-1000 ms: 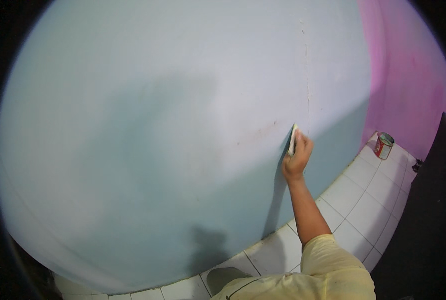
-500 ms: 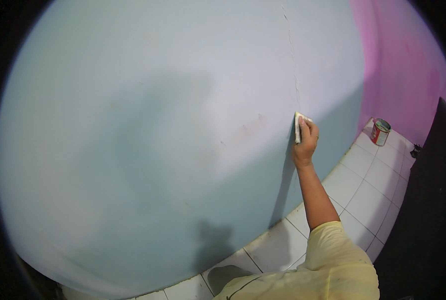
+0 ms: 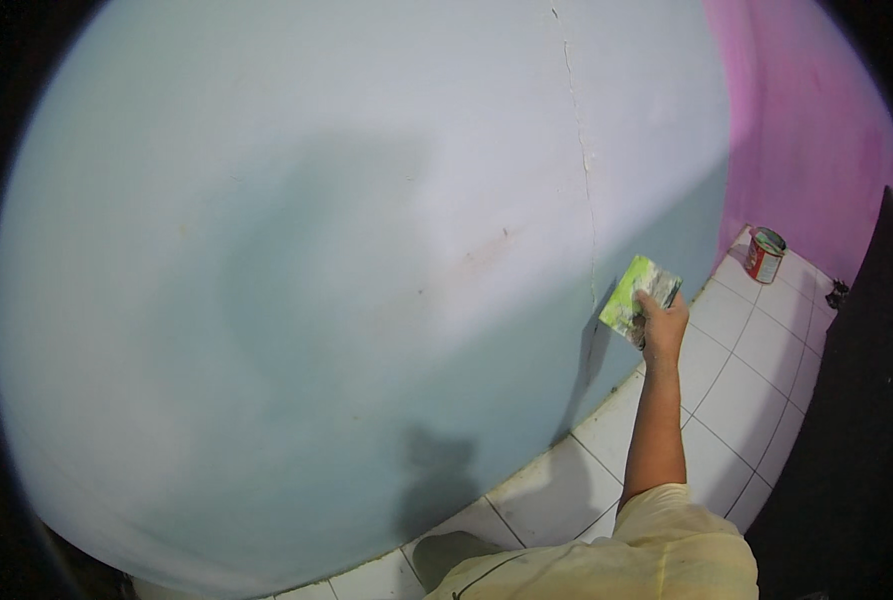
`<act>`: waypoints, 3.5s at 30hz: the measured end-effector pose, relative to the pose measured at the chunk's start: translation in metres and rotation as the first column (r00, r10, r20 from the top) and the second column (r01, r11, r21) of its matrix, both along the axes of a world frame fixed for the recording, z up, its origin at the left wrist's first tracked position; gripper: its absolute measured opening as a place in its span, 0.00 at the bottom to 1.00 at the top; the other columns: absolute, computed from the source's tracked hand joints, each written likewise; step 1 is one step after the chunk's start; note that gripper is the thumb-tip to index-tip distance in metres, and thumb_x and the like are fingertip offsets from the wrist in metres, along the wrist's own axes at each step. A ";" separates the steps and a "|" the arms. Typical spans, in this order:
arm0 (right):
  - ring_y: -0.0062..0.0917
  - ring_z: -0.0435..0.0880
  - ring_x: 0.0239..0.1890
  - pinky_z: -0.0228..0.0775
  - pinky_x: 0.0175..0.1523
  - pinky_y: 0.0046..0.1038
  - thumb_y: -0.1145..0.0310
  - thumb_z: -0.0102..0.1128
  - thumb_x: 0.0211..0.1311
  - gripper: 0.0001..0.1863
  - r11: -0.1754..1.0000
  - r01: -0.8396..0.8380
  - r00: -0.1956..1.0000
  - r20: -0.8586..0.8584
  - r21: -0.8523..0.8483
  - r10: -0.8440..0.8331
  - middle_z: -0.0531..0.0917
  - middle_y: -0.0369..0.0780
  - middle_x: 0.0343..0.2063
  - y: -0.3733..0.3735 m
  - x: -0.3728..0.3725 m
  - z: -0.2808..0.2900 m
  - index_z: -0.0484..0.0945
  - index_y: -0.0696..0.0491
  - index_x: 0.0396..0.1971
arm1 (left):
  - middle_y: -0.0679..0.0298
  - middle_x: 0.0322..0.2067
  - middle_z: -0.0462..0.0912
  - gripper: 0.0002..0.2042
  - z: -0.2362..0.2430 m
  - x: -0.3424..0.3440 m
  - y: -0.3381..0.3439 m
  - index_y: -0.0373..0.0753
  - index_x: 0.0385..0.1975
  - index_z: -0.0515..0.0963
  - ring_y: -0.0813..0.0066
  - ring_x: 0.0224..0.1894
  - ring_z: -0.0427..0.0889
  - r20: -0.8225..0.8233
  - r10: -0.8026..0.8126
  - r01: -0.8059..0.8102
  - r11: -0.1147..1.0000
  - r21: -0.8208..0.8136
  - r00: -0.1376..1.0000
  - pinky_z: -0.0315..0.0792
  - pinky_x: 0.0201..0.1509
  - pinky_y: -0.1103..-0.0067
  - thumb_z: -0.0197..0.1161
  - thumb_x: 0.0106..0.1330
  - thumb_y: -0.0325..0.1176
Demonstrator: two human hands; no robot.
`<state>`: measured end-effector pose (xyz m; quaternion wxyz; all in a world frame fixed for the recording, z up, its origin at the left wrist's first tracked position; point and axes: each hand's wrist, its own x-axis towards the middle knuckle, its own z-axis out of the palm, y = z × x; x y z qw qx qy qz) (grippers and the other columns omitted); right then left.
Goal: The person applies a light-colored wall compound to a vertical wall using a small rectangular trowel, smoothing it along a crack and adjacent area. They repeatedly scrape and spread the compound, occasionally switching to a sanding block to rub the surface. The work focuses on a single vertical section of the wall.
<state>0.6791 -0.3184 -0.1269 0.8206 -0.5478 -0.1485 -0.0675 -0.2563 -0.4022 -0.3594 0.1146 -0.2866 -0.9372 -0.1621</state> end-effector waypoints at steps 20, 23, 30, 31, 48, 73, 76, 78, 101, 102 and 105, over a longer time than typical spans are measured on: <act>0.41 0.87 0.44 0.74 0.54 0.36 0.85 0.63 0.43 0.18 0.911 0.404 0.564 0.808 -0.087 -0.173 0.90 0.44 0.42 0.040 -0.026 0.012 0.86 0.54 0.37 | 0.46 0.36 0.83 0.20 0.024 0.007 -0.003 0.32 0.59 0.72 0.55 0.33 0.86 -0.048 -0.022 0.018 0.997 -0.069 0.999 0.77 0.31 0.64 0.56 0.73 0.39; 0.43 0.88 0.42 0.79 0.48 0.37 0.86 0.60 0.47 0.16 0.831 0.250 0.793 0.597 -0.497 0.119 0.88 0.48 0.38 0.016 -0.051 -0.088 0.85 0.56 0.37 | 0.45 0.37 0.83 0.21 0.024 0.006 -0.002 0.31 0.61 0.72 0.55 0.34 0.86 -0.048 -0.039 0.035 0.996 -0.082 0.998 0.78 0.32 0.63 0.56 0.73 0.39; 0.42 0.89 0.40 0.80 0.47 0.36 0.86 0.58 0.51 0.19 0.734 0.360 0.741 0.655 -0.576 0.151 0.88 0.48 0.37 -0.036 -0.001 -0.062 0.87 0.52 0.41 | 0.44 0.38 0.84 0.23 0.015 0.003 0.006 0.31 0.62 0.71 0.53 0.34 0.87 -0.028 -0.042 0.040 0.997 -0.068 0.999 0.78 0.32 0.63 0.56 0.73 0.38; 0.42 0.89 0.43 0.80 0.50 0.36 0.87 0.58 0.53 0.19 0.830 0.361 0.701 0.711 -0.426 0.060 0.88 0.49 0.41 -0.035 -0.010 -0.011 0.87 0.53 0.43 | 0.44 0.37 0.84 0.23 0.015 0.004 0.003 0.31 0.62 0.71 0.53 0.34 0.87 -0.031 -0.029 0.027 0.998 -0.061 0.999 0.78 0.32 0.63 0.56 0.73 0.38; 0.48 0.81 0.58 0.70 0.65 0.49 0.81 0.65 0.55 0.16 0.947 0.311 0.376 0.904 0.083 -0.203 0.83 0.52 0.51 0.084 -0.115 0.114 0.86 0.58 0.46 | 0.43 0.35 0.84 0.23 0.003 -0.001 0.008 0.29 0.62 0.69 0.48 0.33 0.86 0.003 0.059 -0.059 0.998 0.022 0.998 0.78 0.32 0.61 0.56 0.71 0.36; 0.43 0.77 0.57 0.67 0.62 0.47 0.75 0.67 0.49 0.21 0.970 0.212 0.278 0.945 0.115 -0.173 0.83 0.48 0.53 0.122 -0.221 0.156 0.85 0.56 0.47 | 0.33 0.32 0.81 0.28 0.010 0.000 -0.007 0.19 0.62 0.59 0.31 0.33 0.83 0.038 -0.039 0.037 0.997 0.067 0.999 0.78 0.37 0.51 0.54 0.63 0.27; 0.41 0.79 0.57 0.67 0.65 0.47 0.76 0.66 0.52 0.20 0.977 0.207 0.237 0.966 0.058 -0.108 0.83 0.48 0.52 0.120 -0.238 0.110 0.86 0.55 0.49 | 0.33 0.33 0.81 0.28 0.002 -0.007 0.001 0.19 0.62 0.59 0.31 0.34 0.82 0.046 -0.037 0.034 0.998 0.060 0.998 0.78 0.38 0.51 0.53 0.64 0.27; 0.40 0.80 0.57 0.66 0.67 0.47 0.76 0.65 0.54 0.19 0.981 0.191 0.129 0.991 0.009 -0.034 0.84 0.48 0.51 0.111 -0.248 0.059 0.86 0.54 0.49 | 0.33 0.33 0.80 0.28 -0.006 -0.011 0.014 0.19 0.63 0.59 0.32 0.35 0.82 0.057 -0.050 0.048 0.998 0.052 0.997 0.78 0.38 0.51 0.53 0.64 0.28; 0.45 0.86 0.49 0.78 0.50 0.45 0.70 0.56 0.62 0.13 -0.131 0.242 0.592 0.039 -0.961 0.805 0.87 0.48 0.42 0.014 -0.190 -0.145 0.88 0.52 0.40 | 0.35 0.40 0.77 0.29 -0.036 -0.045 0.012 0.21 0.65 0.59 0.33 0.41 0.78 0.097 0.012 -0.015 1.000 0.025 0.995 0.74 0.43 0.48 0.53 0.66 0.32; 0.45 0.86 0.46 0.79 0.47 0.46 0.70 0.56 0.62 0.13 -0.008 0.230 0.621 0.140 -0.973 0.771 0.87 0.48 0.44 0.023 -0.189 -0.097 0.87 0.50 0.43 | 0.35 0.40 0.77 0.30 -0.036 -0.047 0.008 0.21 0.65 0.59 0.33 0.42 0.78 0.095 0.034 -0.037 0.999 0.032 0.995 0.74 0.43 0.48 0.52 0.66 0.32; 0.43 0.83 0.44 0.77 0.46 0.43 0.73 0.58 0.59 0.24 0.728 0.355 0.395 0.799 -0.587 0.453 0.85 0.45 0.48 0.028 -0.263 0.058 0.83 0.46 0.57 | 0.35 0.41 0.76 0.30 -0.042 -0.056 -0.005 0.21 0.65 0.59 0.33 0.42 0.78 0.089 0.061 -0.064 0.998 0.025 0.994 0.74 0.44 0.48 0.52 0.66 0.33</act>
